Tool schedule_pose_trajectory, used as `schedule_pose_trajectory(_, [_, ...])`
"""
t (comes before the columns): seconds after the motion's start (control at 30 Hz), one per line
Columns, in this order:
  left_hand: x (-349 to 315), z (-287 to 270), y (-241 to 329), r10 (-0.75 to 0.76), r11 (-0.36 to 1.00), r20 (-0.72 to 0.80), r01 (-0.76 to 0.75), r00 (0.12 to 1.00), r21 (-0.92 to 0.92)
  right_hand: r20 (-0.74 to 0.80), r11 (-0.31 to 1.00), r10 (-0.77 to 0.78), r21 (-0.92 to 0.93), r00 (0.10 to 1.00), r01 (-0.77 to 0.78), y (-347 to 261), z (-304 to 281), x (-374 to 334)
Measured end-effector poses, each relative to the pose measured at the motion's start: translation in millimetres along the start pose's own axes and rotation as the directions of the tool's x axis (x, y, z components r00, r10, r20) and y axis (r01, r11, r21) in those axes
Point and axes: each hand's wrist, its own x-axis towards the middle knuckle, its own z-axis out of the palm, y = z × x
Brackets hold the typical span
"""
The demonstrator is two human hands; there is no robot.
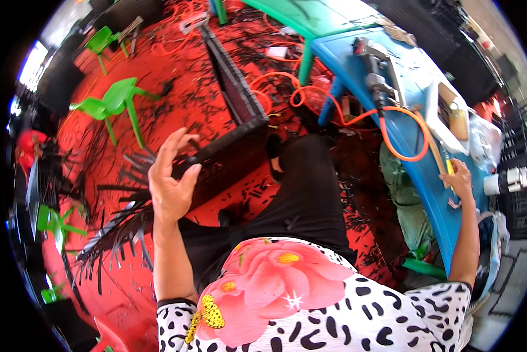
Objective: The person assembles a black wicker chair by wrapping black plastic strips around the frame and securing them with a pneumatic nail gun. They repeatedly pick up the nail gun, fire it into the frame, and use pliers to trim excess strip material.
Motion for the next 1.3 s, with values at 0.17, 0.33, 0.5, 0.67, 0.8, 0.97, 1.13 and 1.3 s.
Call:
schedule_pose_trajectory(0.17, [5,1,0,0.039,0.999,0.024,-0.038,0.999,-0.029,-0.071,0.851,-0.456,0.257,0.887,0.458,-205,-20,-26])
schedule_pose_trajectory(0.33, [-6,-7,0,0.051,0.998,-0.037,-0.051,0.998,-0.021,-0.115,0.298,-0.948,0.008,0.297,0.955,-406,4,-53])
schedule_pose_trajectory(0.5, [-5,-4,1,0.095,0.995,0.014,-0.095,0.995,0.006,-0.007,0.227,-0.974,-0.038,0.227,0.973,-458,19,-58])
schedule_pose_trajectory(0.67, [-5,-5,5,0.129,0.991,0.003,-0.129,0.992,0.026,-0.013,0.101,-0.995,-0.12,0.1,0.988,-473,27,-57])
schedule_pose_trajectory(0.8, [-6,-8,4,0.117,0.993,0.018,-0.117,0.993,0.005,0.019,-0.018,-1.0,-0.307,-0.013,0.952,-483,22,-54])
schedule_pose_trajectory(0.97, [-8,-10,0,0.053,0.995,0.002,-0.053,0.999,-0.081,-0.131,0.161,-0.979,-0.018,0.157,0.987,-443,32,-39])
schedule_pose_trajectory(1.13, [0,-7,-4,0.079,0.974,-0.101,-0.098,0.992,-0.204,-0.099,0.902,-0.43,-0.01,0.897,0.431,-282,12,-21])
schedule_pose_trajectory(1.3, [5,-3,-13,0.037,0.963,-0.153,-0.077,0.988,-0.259,-0.177,0.923,0.224,-0.278,0.958,-0.267,-48,13,9])
